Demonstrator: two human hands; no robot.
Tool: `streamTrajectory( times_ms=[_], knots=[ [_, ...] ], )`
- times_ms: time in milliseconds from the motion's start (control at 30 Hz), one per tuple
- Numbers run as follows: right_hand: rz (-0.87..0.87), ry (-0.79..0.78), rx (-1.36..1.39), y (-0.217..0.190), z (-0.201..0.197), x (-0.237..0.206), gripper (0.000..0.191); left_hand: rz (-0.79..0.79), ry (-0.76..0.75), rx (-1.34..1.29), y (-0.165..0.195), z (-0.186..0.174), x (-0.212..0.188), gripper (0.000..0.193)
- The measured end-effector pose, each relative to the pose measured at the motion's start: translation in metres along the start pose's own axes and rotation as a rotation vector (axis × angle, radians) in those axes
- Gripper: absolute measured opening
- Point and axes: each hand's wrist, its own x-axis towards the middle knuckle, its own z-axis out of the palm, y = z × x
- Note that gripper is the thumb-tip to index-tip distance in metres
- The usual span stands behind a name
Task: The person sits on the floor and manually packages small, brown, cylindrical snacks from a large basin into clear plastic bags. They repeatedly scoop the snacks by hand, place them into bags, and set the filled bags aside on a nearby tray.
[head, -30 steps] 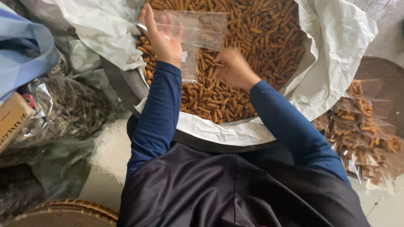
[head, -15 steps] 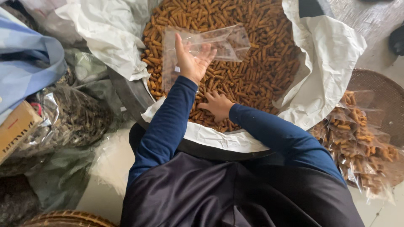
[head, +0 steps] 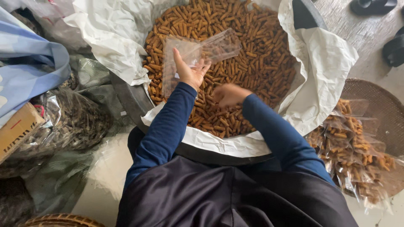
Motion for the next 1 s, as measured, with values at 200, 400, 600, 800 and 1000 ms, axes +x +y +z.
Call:
streamTrajectory(
  times_ms=[200, 400, 600, 800, 1000],
  knots=[
    [-0.286, 0.587, 1.011, -0.017, -0.088, -0.042, 0.027, -0.023, 0.071, 0.014, -0.002, -0.005, 0.003, 0.13],
    [-0.537, 0.612, 1.846, -0.033, -0.103, -0.062, 0.024, -0.063, 0.12, 0.125, -0.017, -0.009, -0.007, 0.126],
    [-0.603, 0.921, 1.575, -0.036, -0.095, -0.049, 0.03, -0.128, 0.212, 0.187, -0.044, -0.01, -0.018, 0.12],
    [-0.658, 0.951, 1.403, -0.036, -0.095, -0.045, 0.029, -0.159, 0.157, 0.186, -0.048, -0.016, -0.017, 0.121],
    [-0.705, 0.95, 1.297, -0.048, -0.089, -0.047, 0.027, -0.18, 0.104, 0.174, -0.042, -0.014, -0.021, 0.12]
  ],
)
